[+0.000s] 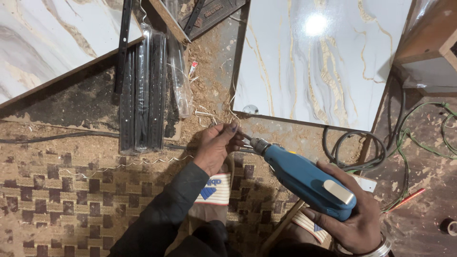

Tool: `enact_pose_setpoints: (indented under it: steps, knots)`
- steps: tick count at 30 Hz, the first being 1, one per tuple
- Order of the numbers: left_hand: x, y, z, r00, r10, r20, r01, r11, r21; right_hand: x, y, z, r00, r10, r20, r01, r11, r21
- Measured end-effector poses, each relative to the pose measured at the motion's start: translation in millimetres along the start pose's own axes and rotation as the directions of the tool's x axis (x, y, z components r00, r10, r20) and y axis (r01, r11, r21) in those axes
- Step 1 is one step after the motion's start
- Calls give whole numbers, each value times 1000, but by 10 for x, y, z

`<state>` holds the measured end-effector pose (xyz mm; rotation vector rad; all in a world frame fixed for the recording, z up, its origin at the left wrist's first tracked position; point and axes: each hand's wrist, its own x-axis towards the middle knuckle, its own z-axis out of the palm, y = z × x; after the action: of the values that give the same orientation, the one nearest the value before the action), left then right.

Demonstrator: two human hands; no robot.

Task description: The person places a marble-patterned panel on the workbench and drills holes along its edge using a power drill. They then fit drawer slide rails onto the panel, reposition it, and measure and mark its edge with a ruler and pencil.

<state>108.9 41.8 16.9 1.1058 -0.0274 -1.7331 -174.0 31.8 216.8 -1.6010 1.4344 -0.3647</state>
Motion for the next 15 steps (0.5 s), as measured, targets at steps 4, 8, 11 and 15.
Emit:
enact_pose_setpoints:
  steps: [4, 8, 11, 15]
  knots:
    - [42, -3, 16, 1000, 8, 27, -8, 1000, -5, 17, 14, 3, 1000, 14, -2, -14, 1000, 17]
    - [102, 47, -3, 996, -16, 92, 9, 997, 76, 32, 33, 12, 1000, 1, 1, -1, 999, 55]
    - [162, 95, -28, 993, -44, 113, 26, 988, 153, 57, 36, 29, 999, -32, -11, 33, 997, 66]
    - [250, 146, -24, 980, -22, 200, 3, 996, 93, 94, 14, 32, 1000, 6, -26, -3, 993, 120]
